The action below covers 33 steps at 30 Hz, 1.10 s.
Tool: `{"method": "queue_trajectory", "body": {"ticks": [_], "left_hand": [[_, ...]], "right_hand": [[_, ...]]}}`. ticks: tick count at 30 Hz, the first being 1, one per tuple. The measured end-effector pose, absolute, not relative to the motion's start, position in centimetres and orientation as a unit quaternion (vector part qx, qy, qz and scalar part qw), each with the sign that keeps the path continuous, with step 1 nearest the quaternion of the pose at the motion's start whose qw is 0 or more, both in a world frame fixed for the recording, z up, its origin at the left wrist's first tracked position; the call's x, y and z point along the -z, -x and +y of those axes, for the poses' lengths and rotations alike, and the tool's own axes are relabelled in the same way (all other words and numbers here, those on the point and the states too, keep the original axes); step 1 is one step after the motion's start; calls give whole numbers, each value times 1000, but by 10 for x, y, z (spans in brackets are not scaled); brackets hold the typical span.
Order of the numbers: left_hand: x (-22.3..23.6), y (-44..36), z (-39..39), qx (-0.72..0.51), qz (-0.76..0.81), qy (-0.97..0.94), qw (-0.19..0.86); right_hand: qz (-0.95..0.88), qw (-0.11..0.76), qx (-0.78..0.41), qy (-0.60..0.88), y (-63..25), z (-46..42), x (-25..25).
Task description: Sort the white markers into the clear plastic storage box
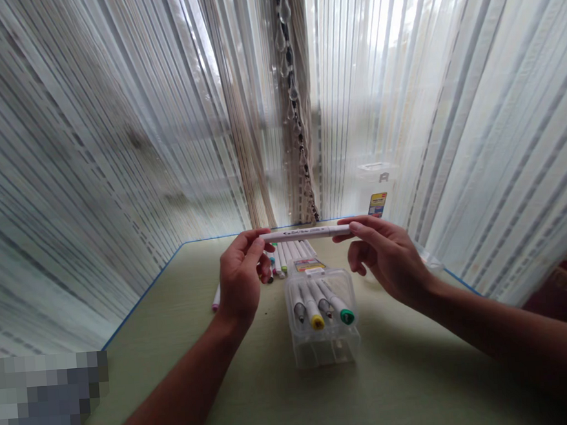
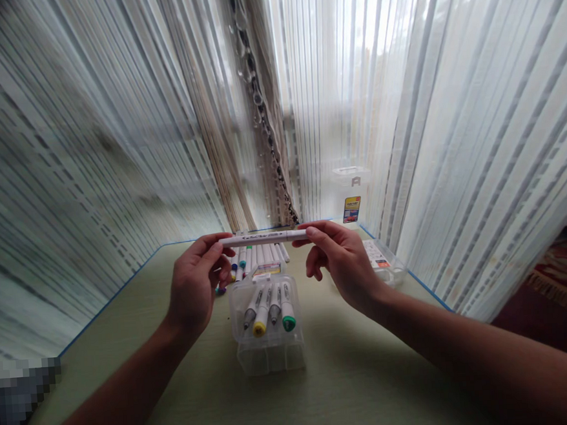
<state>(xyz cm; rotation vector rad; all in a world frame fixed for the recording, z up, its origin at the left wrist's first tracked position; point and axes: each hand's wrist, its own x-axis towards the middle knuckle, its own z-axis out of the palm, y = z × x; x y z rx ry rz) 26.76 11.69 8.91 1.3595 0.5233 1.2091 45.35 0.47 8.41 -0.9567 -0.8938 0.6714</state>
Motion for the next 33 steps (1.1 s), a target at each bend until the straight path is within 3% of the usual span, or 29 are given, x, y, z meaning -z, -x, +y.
{"method": "queue_trajectory", "body": {"ticks": [33], "left_hand": [[-88, -268, 118, -522, 218, -585, 582]], "right_hand": [[-418, 742, -300, 429, -455, 6, -83]]}}
